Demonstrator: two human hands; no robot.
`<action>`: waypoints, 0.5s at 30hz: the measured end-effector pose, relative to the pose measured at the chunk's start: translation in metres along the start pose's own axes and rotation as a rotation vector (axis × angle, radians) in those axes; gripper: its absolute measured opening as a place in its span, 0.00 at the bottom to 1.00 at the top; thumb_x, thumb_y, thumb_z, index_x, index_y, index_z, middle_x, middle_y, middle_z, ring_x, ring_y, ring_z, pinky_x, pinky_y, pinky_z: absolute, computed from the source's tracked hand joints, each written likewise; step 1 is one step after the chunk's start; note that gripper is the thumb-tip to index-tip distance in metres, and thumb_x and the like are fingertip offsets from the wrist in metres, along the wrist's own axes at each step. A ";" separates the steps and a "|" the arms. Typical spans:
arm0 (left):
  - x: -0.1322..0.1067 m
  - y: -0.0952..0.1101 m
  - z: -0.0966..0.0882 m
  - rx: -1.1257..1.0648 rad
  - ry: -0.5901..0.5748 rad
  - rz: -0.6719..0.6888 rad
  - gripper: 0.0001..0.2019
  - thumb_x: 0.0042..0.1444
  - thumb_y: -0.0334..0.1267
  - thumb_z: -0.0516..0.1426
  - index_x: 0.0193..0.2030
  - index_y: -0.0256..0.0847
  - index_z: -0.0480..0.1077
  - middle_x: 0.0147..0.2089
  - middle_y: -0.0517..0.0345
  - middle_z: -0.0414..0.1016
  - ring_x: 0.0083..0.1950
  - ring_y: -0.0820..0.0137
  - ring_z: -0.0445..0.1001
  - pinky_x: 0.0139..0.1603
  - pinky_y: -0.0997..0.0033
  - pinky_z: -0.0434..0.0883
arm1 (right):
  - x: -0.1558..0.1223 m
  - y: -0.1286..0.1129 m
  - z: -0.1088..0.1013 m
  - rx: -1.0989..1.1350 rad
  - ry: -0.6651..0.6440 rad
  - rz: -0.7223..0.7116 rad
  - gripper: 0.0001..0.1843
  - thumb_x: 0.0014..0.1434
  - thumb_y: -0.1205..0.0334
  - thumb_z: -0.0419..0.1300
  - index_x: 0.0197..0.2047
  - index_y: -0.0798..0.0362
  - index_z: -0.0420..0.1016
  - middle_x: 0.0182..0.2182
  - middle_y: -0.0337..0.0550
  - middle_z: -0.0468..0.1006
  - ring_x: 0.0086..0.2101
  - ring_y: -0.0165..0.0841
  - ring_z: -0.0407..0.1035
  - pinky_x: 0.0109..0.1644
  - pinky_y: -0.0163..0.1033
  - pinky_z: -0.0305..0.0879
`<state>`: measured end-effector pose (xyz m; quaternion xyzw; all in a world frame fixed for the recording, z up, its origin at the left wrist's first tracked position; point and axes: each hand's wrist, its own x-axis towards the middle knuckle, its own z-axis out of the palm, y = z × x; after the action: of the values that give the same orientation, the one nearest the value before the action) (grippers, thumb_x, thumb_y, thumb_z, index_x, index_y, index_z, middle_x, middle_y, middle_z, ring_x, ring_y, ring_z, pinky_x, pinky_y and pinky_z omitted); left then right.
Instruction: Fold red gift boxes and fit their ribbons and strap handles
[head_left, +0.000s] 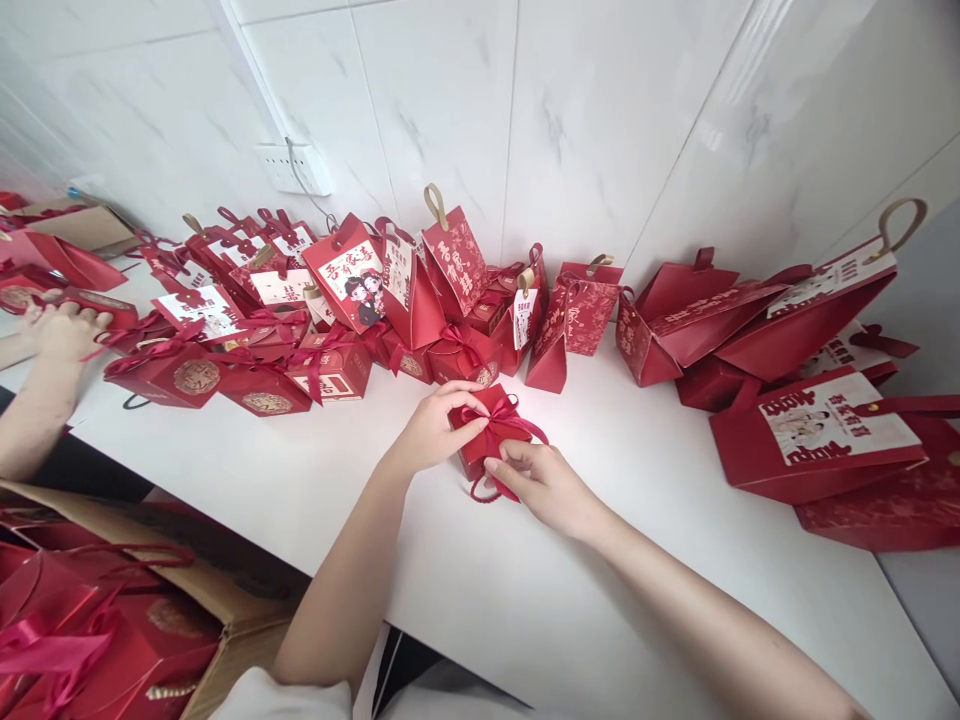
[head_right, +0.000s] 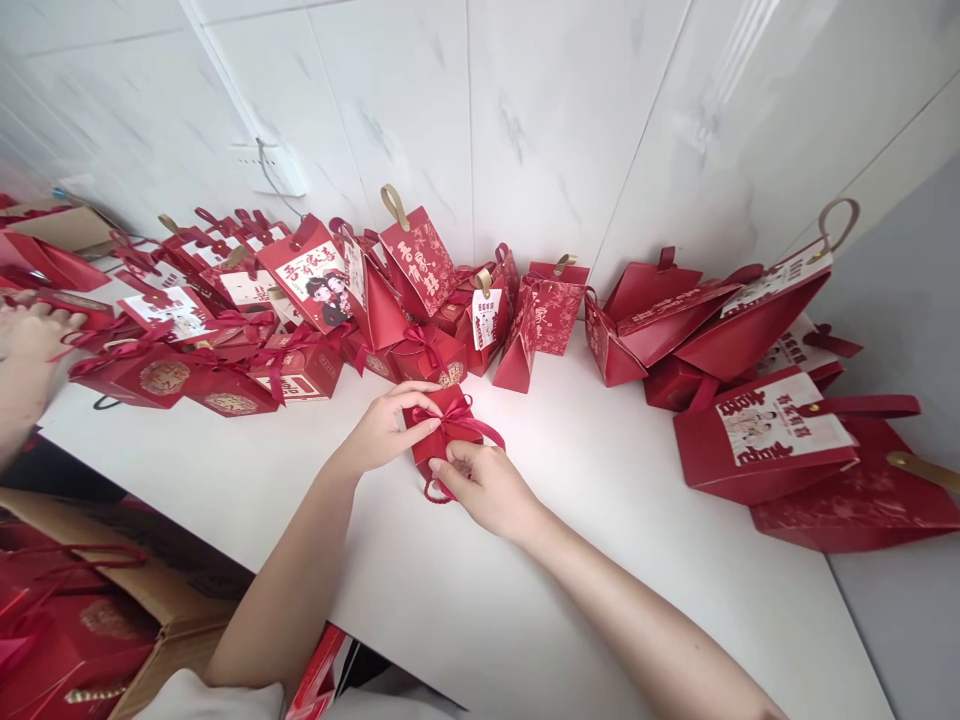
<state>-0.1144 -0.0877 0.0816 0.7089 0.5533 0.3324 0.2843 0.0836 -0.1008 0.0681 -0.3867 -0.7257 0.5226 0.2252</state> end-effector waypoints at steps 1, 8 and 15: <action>0.001 0.000 0.001 -0.007 0.007 -0.006 0.07 0.55 0.40 0.57 0.38 0.44 0.75 0.58 0.55 0.70 0.59 0.62 0.69 0.63 0.58 0.62 | 0.000 0.000 0.000 -0.003 -0.004 -0.003 0.21 0.64 0.45 0.51 0.27 0.51 0.68 0.25 0.39 0.73 0.28 0.33 0.66 0.32 0.37 0.61; 0.004 -0.007 0.004 -0.093 0.010 -0.110 0.09 0.54 0.43 0.59 0.37 0.44 0.78 0.56 0.54 0.73 0.60 0.60 0.68 0.64 0.57 0.62 | 0.002 0.003 -0.001 -0.032 -0.038 -0.029 0.18 0.66 0.51 0.49 0.31 0.51 0.73 0.32 0.41 0.79 0.34 0.34 0.70 0.40 0.38 0.64; 0.003 -0.005 0.003 0.036 0.057 -0.070 0.07 0.54 0.41 0.59 0.37 0.46 0.78 0.58 0.58 0.71 0.60 0.61 0.67 0.64 0.56 0.62 | 0.002 0.005 0.001 -0.007 -0.023 -0.022 0.16 0.66 0.54 0.50 0.31 0.50 0.71 0.34 0.39 0.80 0.37 0.34 0.72 0.42 0.39 0.65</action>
<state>-0.1145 -0.0835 0.0758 0.6845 0.5914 0.3323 0.2671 0.0837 -0.0992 0.0628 -0.3734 -0.7342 0.5220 0.2213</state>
